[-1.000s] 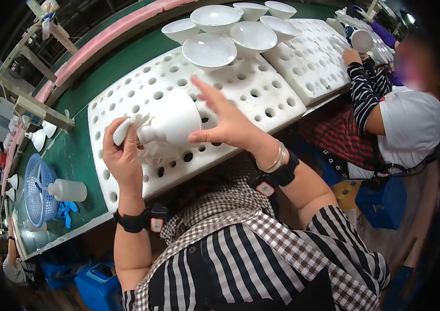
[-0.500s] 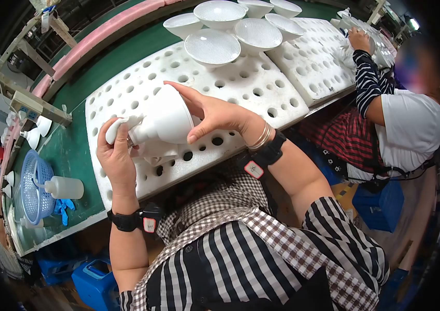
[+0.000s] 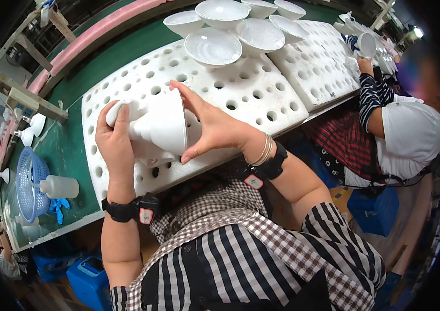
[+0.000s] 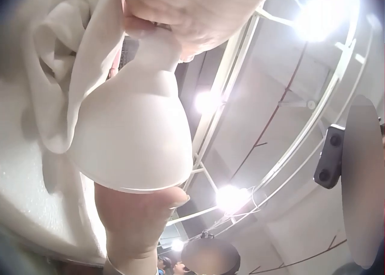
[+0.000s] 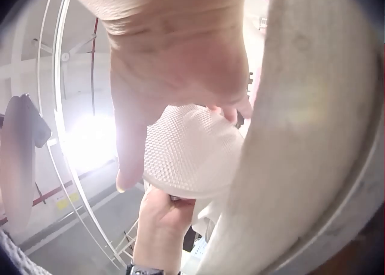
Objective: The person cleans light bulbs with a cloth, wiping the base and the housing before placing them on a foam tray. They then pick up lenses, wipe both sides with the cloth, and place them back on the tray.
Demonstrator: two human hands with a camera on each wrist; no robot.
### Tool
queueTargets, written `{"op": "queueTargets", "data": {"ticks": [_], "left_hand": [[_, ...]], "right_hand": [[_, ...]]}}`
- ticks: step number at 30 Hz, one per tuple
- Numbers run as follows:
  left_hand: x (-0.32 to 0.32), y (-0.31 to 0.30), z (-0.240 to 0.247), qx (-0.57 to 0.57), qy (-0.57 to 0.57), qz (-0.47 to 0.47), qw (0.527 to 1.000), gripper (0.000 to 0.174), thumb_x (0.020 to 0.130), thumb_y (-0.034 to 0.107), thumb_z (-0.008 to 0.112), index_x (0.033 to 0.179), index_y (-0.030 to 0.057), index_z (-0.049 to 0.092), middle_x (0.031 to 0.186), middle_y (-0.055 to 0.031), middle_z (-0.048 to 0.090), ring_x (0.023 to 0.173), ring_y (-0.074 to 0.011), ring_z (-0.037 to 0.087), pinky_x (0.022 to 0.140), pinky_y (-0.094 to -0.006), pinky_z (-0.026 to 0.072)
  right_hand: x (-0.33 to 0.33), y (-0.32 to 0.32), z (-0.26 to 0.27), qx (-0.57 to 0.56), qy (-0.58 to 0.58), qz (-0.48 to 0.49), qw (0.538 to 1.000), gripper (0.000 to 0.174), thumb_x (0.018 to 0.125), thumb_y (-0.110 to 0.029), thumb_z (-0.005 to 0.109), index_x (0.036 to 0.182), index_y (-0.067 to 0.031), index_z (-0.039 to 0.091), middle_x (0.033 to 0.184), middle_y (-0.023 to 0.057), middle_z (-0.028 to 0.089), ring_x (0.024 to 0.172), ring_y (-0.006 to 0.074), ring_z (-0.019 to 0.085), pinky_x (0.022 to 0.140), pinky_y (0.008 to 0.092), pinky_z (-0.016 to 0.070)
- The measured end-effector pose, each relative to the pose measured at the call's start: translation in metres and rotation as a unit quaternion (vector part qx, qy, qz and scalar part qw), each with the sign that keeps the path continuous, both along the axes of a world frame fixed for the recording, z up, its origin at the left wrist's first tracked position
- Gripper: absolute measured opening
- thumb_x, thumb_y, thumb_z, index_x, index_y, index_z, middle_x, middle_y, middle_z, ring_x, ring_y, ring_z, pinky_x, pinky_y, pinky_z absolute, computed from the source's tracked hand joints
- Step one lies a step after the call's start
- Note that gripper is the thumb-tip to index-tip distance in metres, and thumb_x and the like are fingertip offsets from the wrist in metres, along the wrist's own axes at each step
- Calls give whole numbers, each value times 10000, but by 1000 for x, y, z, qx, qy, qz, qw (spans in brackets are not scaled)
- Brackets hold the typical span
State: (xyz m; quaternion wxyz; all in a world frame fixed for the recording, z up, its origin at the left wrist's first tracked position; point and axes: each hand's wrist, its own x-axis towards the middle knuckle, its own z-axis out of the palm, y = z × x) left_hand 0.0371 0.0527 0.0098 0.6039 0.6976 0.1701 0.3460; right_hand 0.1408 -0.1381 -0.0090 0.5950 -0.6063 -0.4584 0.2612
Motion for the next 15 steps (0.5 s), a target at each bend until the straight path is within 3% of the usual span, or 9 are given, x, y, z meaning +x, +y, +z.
{"op": "queueTargets", "data": {"ticks": [2,4,5,6,7,8,10,11,15], "left_hand": [[1,1,3,-8,23,2,1000,236,917,179,687,1072,8,639,806,45,555,684,-27,427,602,-178,358],[2,1,5,-12,24,-26,999,257,914,183,689,1095,13,623,862,15,590,731,-40,475,633,-168,377],[2,-2,4,90,-11,1,996,260,915,193,670,1120,42,618,953,-45,632,818,-120,563,733,-258,442],[0,-5,4,89,-11,1,996,260,915,193,670,1120,42,618,953,-45,632,818,-120,563,733,-258,442],[-5,-9,5,301,-66,0,951,260,909,201,658,1128,64,626,1021,-64,640,910,-173,583,838,-337,434],[-12,-15,6,498,-117,-1,859,263,903,209,645,1135,87,634,1089,-83,648,1001,-226,603,944,-416,425],[-28,-46,8,530,-43,-81,843,270,885,223,625,1136,128,653,1174,-54,646,1132,-275,569,1090,-544,279],[-26,-41,3,557,-37,-70,827,282,871,218,626,1139,135,662,1217,-13,638,1184,-249,548,1132,-565,212],[-10,-6,3,582,20,9,813,278,856,166,627,1126,109,660,1174,-32,644,1135,-252,565,1123,-583,219]], "right_hand": [[-3,-1,-4,18,-59,-50,997,1438,457,-280,969,1541,-87,44,1478,195,332,1365,298,369,1161,424,275],[-11,0,-7,24,0,-59,998,1424,466,-269,966,1541,-87,50,1481,192,325,1366,294,366,1158,423,280],[-13,1,-7,35,55,-70,995,1409,475,-258,962,1541,-86,57,1484,189,318,1368,291,362,1154,421,286],[-14,2,-7,34,55,-69,996,1409,475,-258,962,1541,-86,57,1484,189,318,1368,291,362,1154,421,286],[-15,3,-7,44,72,-77,993,1381,494,-234,951,1540,-86,62,1485,183,312,1372,280,354,1154,414,282],[-16,3,-8,55,89,-85,991,1353,512,-210,939,1539,-86,68,1487,177,305,1375,269,346,1155,407,278],[-16,2,-10,68,111,-78,988,1326,526,-192,926,1537,-85,73,1485,169,303,1375,262,341,1154,402,273],[-15,2,-11,84,131,-70,985,1300,540,-173,912,1535,-85,79,1484,161,301,1375,254,335,1154,397,268],[-21,5,-6,60,136,-80,986,1268,545,-166,887,1530,-83,93,1471,142,309,1377,245,323,1157,391,245]]}}
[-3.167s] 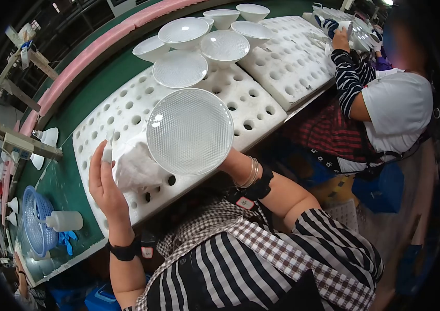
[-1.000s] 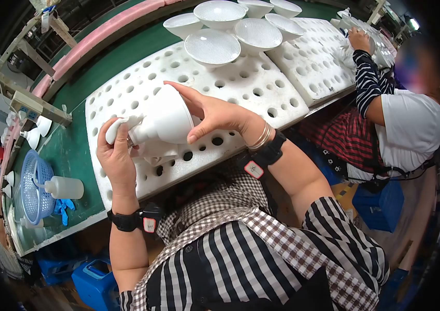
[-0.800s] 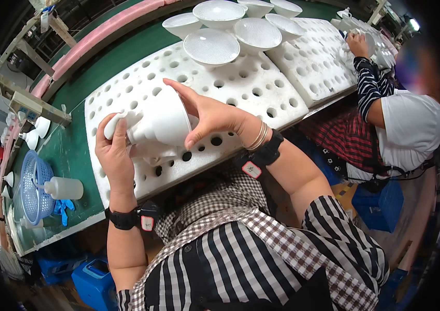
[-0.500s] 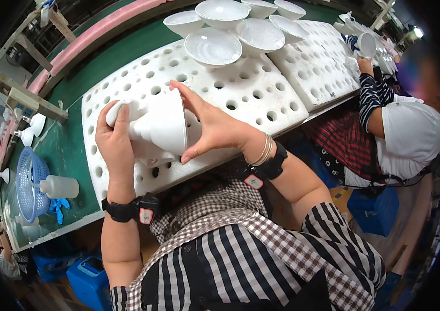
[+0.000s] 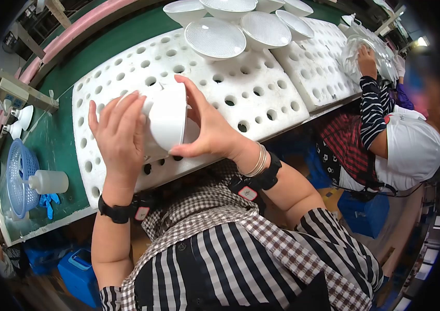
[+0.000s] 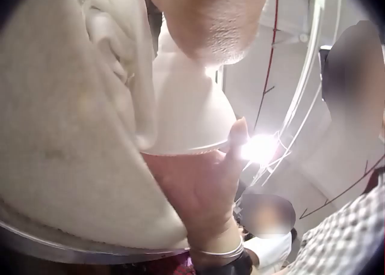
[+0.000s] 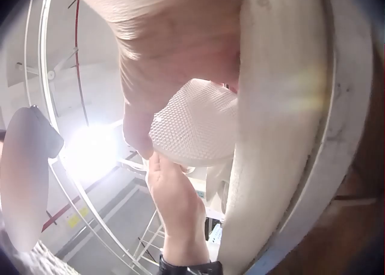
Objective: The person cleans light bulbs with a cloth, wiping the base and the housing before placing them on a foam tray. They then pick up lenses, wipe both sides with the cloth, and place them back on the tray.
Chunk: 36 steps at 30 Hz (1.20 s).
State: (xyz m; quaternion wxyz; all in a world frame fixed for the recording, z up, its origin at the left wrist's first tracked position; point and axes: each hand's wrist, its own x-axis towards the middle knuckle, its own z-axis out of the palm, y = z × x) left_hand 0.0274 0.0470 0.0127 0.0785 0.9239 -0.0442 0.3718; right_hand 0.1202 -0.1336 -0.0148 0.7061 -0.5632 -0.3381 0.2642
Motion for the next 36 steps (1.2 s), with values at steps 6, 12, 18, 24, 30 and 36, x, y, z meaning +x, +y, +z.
{"op": "queueTargets", "data": {"ticks": [6,12,18,24,30,36], "left_hand": [[-20,-32,4,-29,1,-112,993,296,820,125,616,1110,92,670,1176,-34,648,1118,-258,578,1114,-586,256],[-19,10,13,-4,-15,22,1000,231,889,80,609,1107,66,684,1135,-77,669,1096,-268,600,1086,-483,336],[-35,3,22,-150,-89,-5,985,291,899,53,601,1177,-28,629,1230,-158,632,1157,-312,586,1038,-432,420],[-1,-10,43,-87,112,-191,971,316,872,88,636,1179,12,643,1168,-156,657,1095,-289,620,1008,-399,445],[8,37,64,-551,413,-255,679,333,939,129,559,1212,-50,626,1152,-126,671,1020,-175,629,914,-294,482],[-2,-45,-1,-766,84,-158,618,380,990,106,483,1327,-68,492,1311,-153,563,1158,-203,574,1015,-327,440]], "right_hand": [[5,0,-7,20,-13,4,1000,1265,547,-172,884,1530,-84,94,1479,141,302,1371,239,333,1158,385,245],[-1,0,0,-6,-46,4,999,1241,563,-194,880,1532,-89,110,1484,139,310,1380,242,326,1159,395,249],[-6,-5,3,31,-24,-3,999,1252,564,-200,875,1535,-85,94,1475,148,321,1373,247,337,1160,407,248],[-14,-16,12,-31,-132,19,991,1272,547,-217,879,1535,-48,96,1492,160,299,1365,255,346,1132,404,303],[-10,-24,17,31,-106,55,992,1311,542,-314,880,1539,-38,76,1466,149,328,1355,246,360,1126,389,298],[-19,-2,10,191,154,-40,969,1269,623,-480,833,1532,-41,64,1425,129,365,1341,237,373,1119,393,299]]}}
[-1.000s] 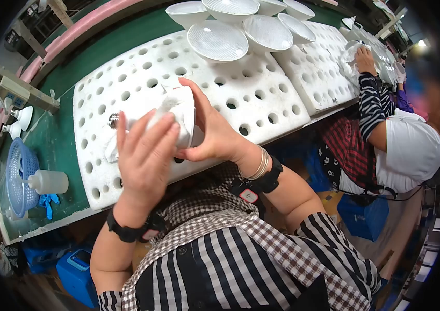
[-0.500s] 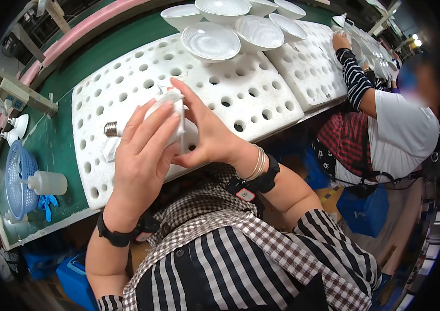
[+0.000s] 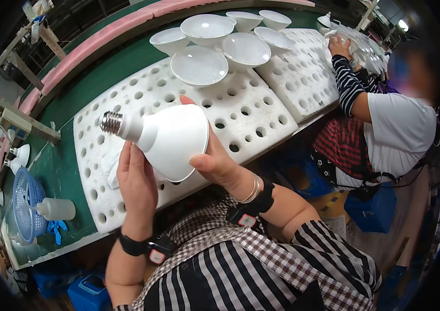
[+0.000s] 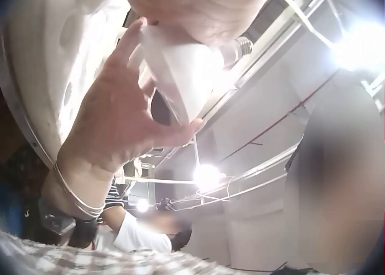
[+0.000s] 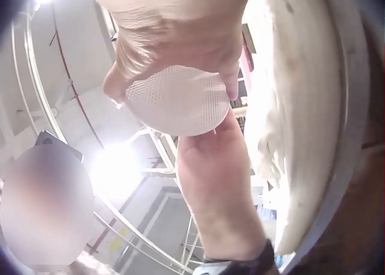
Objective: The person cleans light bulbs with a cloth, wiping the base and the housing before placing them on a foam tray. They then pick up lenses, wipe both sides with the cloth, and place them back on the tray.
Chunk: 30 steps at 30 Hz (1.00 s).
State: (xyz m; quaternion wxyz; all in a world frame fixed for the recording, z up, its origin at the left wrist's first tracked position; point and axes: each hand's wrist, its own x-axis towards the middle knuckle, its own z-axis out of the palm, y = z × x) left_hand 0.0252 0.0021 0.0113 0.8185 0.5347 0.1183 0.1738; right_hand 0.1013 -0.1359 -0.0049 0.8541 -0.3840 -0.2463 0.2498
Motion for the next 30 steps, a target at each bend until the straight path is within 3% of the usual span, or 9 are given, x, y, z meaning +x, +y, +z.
{"op": "queueTargets", "data": {"ticks": [3,5,7,9,13,17,19,25,30], "left_hand": [[-4,-14,-11,97,-66,64,991,377,1014,112,436,1345,-66,471,1356,-151,530,1216,-209,531,1036,-340,420],[-6,-17,-8,342,-95,127,926,396,1022,155,457,1355,-58,465,1359,-159,530,1249,-248,509,1046,-349,410],[-7,-20,-1,423,-138,158,882,368,993,137,500,1312,-45,524,1328,-161,562,1274,-298,497,1067,-394,394],[-8,-16,7,667,-205,121,706,313,944,84,533,1230,-18,606,1271,-158,606,1285,-326,490,1090,-459,362],[10,13,43,765,-169,84,616,268,916,71,546,1153,33,665,1205,-116,649,1233,-320,527,1088,-514,346],[18,33,39,753,-101,71,646,267,913,83,547,1149,53,670,1198,-93,655,1179,-307,550,1103,-513,320],[10,6,29,675,-191,91,707,363,777,52,583,1130,70,664,1199,-54,649,1123,-298,562,1115,-558,270],[12,46,26,784,-144,103,594,334,785,10,580,1106,29,671,1185,-76,652,1084,-292,583,1018,-487,403],[-5,49,30,666,-161,255,682,296,877,-14,573,1164,-41,641,1177,-211,630,1106,-343,584,983,-444,432]], "right_hand": [[-10,1,2,0,66,-3,998,1232,652,-484,813,1528,-38,70,1438,130,347,1356,234,352,1116,397,309],[-9,1,2,18,80,5,997,1170,690,-476,787,1528,-60,85,1452,122,328,1364,234,340,1119,400,307],[-7,2,10,37,91,-17,995,1095,735,-440,759,1531,-92,92,1455,107,329,1357,237,351,1126,399,295],[-4,1,9,36,88,-19,995,1056,756,-395,748,1534,-118,90,1454,93,332,1352,237,356,1128,401,291],[2,-4,9,14,73,-18,997,1103,703,-341,794,1541,-123,111,1449,90,337,1342,239,361,1109,403,314],[8,-13,12,-126,-91,-32,987,1201,616,-275,844,1551,-130,104,1449,100,343,1339,237,357,1110,414,295],[8,-12,9,-124,-115,-29,985,1184,621,-255,827,1551,-130,106,1457,104,337,1343,238,354,1113,424,291],[14,-17,8,-119,-28,-2,993,1157,632,-246,814,1550,-124,121,1480,117,309,1379,257,321,1109,418,299],[14,-16,14,-81,-24,-44,995,1135,652,-260,804,1549,-120,123,1444,115,350,1354,263,351,1123,414,283]]}}
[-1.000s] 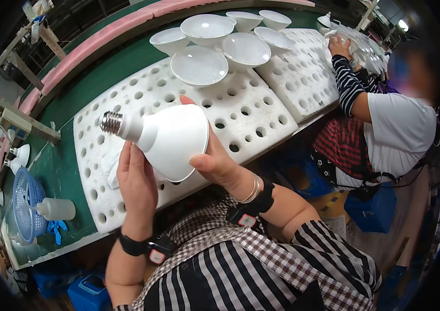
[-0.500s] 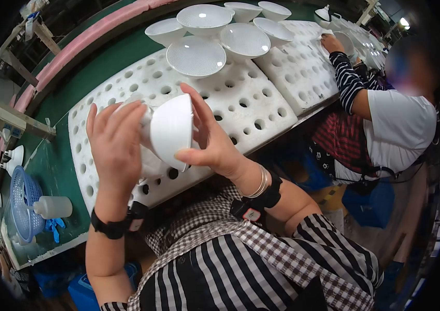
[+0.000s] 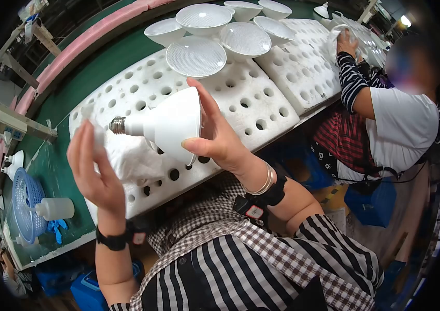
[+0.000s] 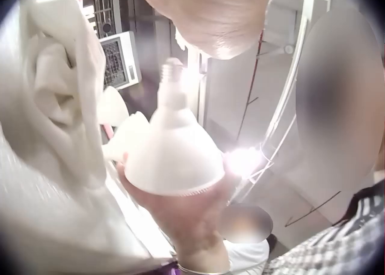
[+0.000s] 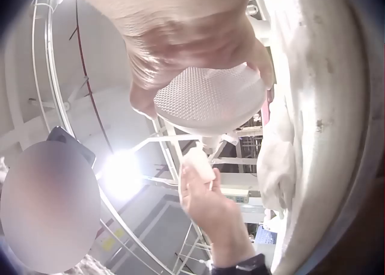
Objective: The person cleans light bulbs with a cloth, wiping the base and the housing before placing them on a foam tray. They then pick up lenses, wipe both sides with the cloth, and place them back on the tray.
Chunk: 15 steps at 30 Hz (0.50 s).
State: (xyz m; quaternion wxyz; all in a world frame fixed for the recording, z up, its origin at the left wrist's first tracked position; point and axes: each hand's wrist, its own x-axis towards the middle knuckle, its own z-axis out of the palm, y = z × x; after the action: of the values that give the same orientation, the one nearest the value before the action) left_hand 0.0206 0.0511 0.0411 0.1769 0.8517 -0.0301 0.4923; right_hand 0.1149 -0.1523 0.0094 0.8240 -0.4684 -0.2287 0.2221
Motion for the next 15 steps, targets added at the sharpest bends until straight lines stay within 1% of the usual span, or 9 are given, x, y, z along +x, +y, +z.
{"op": "queueTargets", "data": {"ticks": [1,3,6,7,9,11,12,13,15], "left_hand": [[-4,-15,0,8,5,-33,999,287,882,28,566,1151,17,666,1205,-161,636,1159,-331,570,1035,-468,404],[-13,-43,5,137,109,-103,979,273,871,79,575,1118,89,690,1221,-93,644,1190,-308,559,1081,-508,356],[8,-24,-7,177,73,-59,980,256,852,108,589,1079,135,703,1213,-39,654,1174,-287,565,1087,-542,330],[13,-11,-4,176,75,-14,981,285,826,69,613,1093,113,699,1186,-63,664,1156,-294,568,1084,-493,349],[18,8,-11,67,48,-8,997,297,824,-40,603,1103,25,679,1152,-111,676,1127,-318,589,1029,-451,404],[11,1,-1,49,21,-11,999,312,817,-48,610,1117,16,670,1152,-115,675,1126,-321,589,1009,-434,422],[6,-5,3,30,-1,-13,999,328,811,-55,616,1130,7,661,1152,-118,675,1124,-324,589,989,-416,440],[4,-22,4,1,6,-84,996,343,813,-14,636,1154,18,651,1159,-122,670,1128,-319,588,1013,-450,419],[-5,-53,6,64,141,-162,975,338,809,32,629,1145,48,655,1169,-95,666,1122,-297,584,1054,-500,366]], "right_hand": [[-1,2,1,0,-1,-1,1000,1135,652,-260,804,1549,-120,123,1444,115,350,1354,263,351,1123,414,283],[-5,5,1,20,34,-2,999,1113,665,-248,790,1549,-119,126,1440,116,349,1350,268,353,1130,420,274],[-9,1,3,59,121,37,990,1082,682,-220,771,1549,-119,130,1445,116,343,1352,260,352,1128,419,277],[-10,0,2,59,121,36,990,1082,682,-220,771,1549,-119,130,1445,116,343,1352,260,352,1128,419,277],[-10,-4,1,11,59,10,998,1060,690,-209,761,1546,-119,142,1444,115,345,1348,246,358,1127,411,282],[-5,-6,0,25,62,10,998,1068,682,-210,769,1545,-119,147,1453,117,337,1348,239,357,1124,409,287],[-3,-4,-2,7,18,-5,1000,1080,672,-217,777,1545,-118,148,1452,117,338,1344,239,361,1121,407,290],[-4,-3,-3,-13,-24,-19,999,1093,662,-224,785,1544,-117,149,1452,117,339,1339,239,365,1118,405,294],[-5,0,-4,5,1,-10,1000,1111,651,-232,796,1545,-116,146,1450,118,341,1335,238,368,1115,400,295]]}}
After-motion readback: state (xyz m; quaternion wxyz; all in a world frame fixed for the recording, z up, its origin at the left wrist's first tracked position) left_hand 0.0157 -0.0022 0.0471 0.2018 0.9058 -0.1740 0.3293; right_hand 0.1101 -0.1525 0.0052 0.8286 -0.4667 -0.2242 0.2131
